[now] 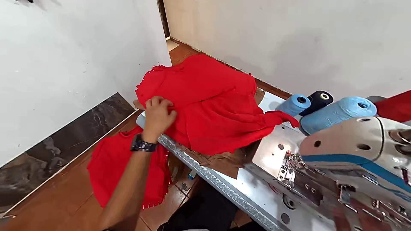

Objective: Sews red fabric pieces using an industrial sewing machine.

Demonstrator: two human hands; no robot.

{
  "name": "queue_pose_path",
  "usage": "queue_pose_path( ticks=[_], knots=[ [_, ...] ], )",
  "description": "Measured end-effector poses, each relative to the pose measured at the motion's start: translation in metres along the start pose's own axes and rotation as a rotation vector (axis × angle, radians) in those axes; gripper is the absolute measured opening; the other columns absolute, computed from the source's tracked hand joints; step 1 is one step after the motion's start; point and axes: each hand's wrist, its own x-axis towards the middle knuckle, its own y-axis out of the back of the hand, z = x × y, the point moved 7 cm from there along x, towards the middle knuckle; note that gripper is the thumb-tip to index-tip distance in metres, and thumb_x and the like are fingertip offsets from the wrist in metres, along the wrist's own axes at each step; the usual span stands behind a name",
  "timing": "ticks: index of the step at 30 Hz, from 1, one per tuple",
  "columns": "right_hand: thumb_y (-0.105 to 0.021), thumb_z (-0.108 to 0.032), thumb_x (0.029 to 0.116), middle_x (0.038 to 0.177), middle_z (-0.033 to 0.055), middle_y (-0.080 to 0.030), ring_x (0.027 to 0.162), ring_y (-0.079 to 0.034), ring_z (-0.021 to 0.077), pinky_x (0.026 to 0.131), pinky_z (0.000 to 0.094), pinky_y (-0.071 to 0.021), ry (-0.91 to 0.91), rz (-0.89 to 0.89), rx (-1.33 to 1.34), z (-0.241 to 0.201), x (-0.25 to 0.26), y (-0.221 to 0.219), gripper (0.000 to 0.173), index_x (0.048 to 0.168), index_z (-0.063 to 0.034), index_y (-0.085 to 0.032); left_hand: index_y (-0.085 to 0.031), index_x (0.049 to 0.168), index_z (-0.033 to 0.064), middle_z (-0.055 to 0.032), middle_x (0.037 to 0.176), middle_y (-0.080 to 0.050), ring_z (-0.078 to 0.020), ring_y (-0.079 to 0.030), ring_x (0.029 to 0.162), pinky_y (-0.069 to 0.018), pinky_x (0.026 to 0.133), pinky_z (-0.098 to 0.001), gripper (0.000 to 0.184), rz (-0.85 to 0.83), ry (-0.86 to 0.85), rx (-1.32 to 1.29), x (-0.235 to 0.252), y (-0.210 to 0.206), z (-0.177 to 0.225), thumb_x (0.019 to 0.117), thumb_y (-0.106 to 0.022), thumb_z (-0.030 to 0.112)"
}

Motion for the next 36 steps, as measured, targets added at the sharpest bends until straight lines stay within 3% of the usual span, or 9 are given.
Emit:
queue_pose_path(
  ticks=[2, 5, 7, 10, 12, 15, 25, 31, 36],
  knots=[
    [-0.059, -0.014, 0.1019, 0.116, 0.0245, -0.069, 0.112, -0.066, 0.0311, 0.100, 0.0433, -0.0533, 0.049, -0.014, 0.310, -0.035, -0.013, -0.015, 0.026, 0.115, 0.0064, -0.069, -0.069, 0.110, -0.0003, -0.0243, 0.116, -0.066, -0.0463, -0.060, 0.114, -0.0462, 0.095, -0.0694, 0.021, -0.075, -0.073, -0.002, -0.013, 0.018, 0.013, 0.0996, -0.063, 0.017],
    [-0.059, -0.030, 0.1041, 0.120, -0.0032, -0.070, 0.107, -0.068, 0.0103, 0.090, 0.0287, -0.0596, -0.006, -0.094, 1.027, -0.102, -0.021, -0.080, 0.025, 0.126, -0.0225, -0.068, -0.068, 0.113, 0.0072, -0.0090, 0.084, -0.069, -0.0237, -0.067, 0.070, -0.0577, 0.063, -0.0489, 0.019, -0.289, -0.324, -0.184, -0.074, 0.025, 0.125, 0.1046, -0.058, 0.021],
    [-0.065, -0.036, 0.1002, 0.127, 0.0000, -0.068, 0.111, -0.068, 0.0172, 0.090, 0.0371, -0.0606, -0.130, -0.204, 1.499, -0.133, -0.026, -0.128, 0.033, 0.132, -0.0271, -0.063, -0.070, 0.110, 0.0121, 0.0006, 0.083, -0.069, -0.0106, -0.065, 0.068, -0.0593, 0.062, -0.0347, 0.015, -0.413, -0.446, -0.399, -0.124, -0.008, 0.184, 0.1019, -0.061, 0.021],
    [-0.070, -0.026, 0.0964, 0.107, 0.0001, -0.070, 0.093, -0.069, 0.0110, 0.082, 0.0330, -0.0597, -0.522, -0.125, 1.850, -0.136, -0.047, -0.163, 0.023, 0.119, -0.0238, -0.065, -0.069, 0.121, 0.0097, 0.0001, 0.094, -0.070, -0.0085, -0.066, 0.074, -0.0592, 0.065, -0.0275, 0.023, -0.638, -0.335, -0.749, -0.185, -0.076, 0.205, 0.0995, -0.065, 0.016],
    [-0.064, -0.018, 0.0986, 0.097, 0.0024, -0.068, 0.083, -0.067, 0.0107, 0.075, 0.0310, -0.0585, -0.705, -0.057, 1.829, -0.122, -0.065, -0.167, 0.013, 0.112, -0.0181, -0.063, -0.065, 0.127, 0.0079, -0.0042, 0.103, -0.071, -0.0143, -0.070, 0.083, -0.0624, 0.072, -0.0316, 0.033, -0.732, -0.137, -0.955, -0.210, -0.102, 0.197, 0.0952, -0.070, 0.013],
    [-0.063, -0.013, 0.0998, 0.092, 0.0063, -0.068, 0.079, -0.067, 0.0117, 0.073, 0.0299, -0.0588, -0.815, -0.039, 1.778, -0.111, -0.084, -0.161, 0.007, 0.106, -0.0118, -0.066, -0.066, 0.112, 0.0067, -0.0082, 0.110, -0.068, -0.0198, -0.071, 0.090, -0.0642, 0.077, -0.0345, 0.029, -0.686, 0.052, -1.081, -0.241, -0.116, 0.181, 0.0862, -0.079, 0.008],
    [-0.068, -0.006, 0.0958, 0.094, 0.0105, -0.070, 0.079, -0.066, 0.0148, 0.070, 0.0292, -0.0578, -0.707, -0.008, 1.466, -0.115, -0.090, -0.140, 0.011, 0.105, -0.0048, -0.074, -0.075, 0.091, 0.0108, -0.0009, 0.111, -0.070, -0.0083, -0.068, 0.089, -0.0599, 0.072, -0.0250, 0.010, -0.457, -0.078, -0.751, -0.249, -0.100, 0.178, 0.0945, -0.067, 0.017],
    [-0.078, -0.019, 0.0879, 0.112, 0.0076, -0.067, 0.100, -0.066, 0.0148, 0.090, 0.0331, -0.0561, -0.674, -0.300, 1.698, -0.121, -0.089, -0.150, 0.042, 0.125, -0.0128, -0.060, -0.078, 0.092, 0.0087, -0.0026, 0.101, -0.071, -0.0109, -0.067, 0.076, -0.0588, 0.066, -0.0250, 0.018, -0.674, -0.025, -0.826, -0.246, -0.103, 0.168, 0.0989, -0.062, 0.012],
    [-0.072, -0.009, 0.0908, 0.094, 0.0002, -0.071, 0.072, -0.068, 0.0115, 0.059, 0.0286, -0.0595, -0.416, -0.103, 0.982, -0.100, -0.077, -0.132, 0.008, 0.097, -0.0115, -0.068, -0.073, 0.097, 0.0095, 0.0010, 0.099, -0.071, -0.0056, -0.064, 0.063, -0.0589, 0.055, -0.0238, 0.014, -0.400, -0.096, -0.575, -0.248, -0.084, 0.161, 0.0971, -0.060, 0.012]
  ],
)
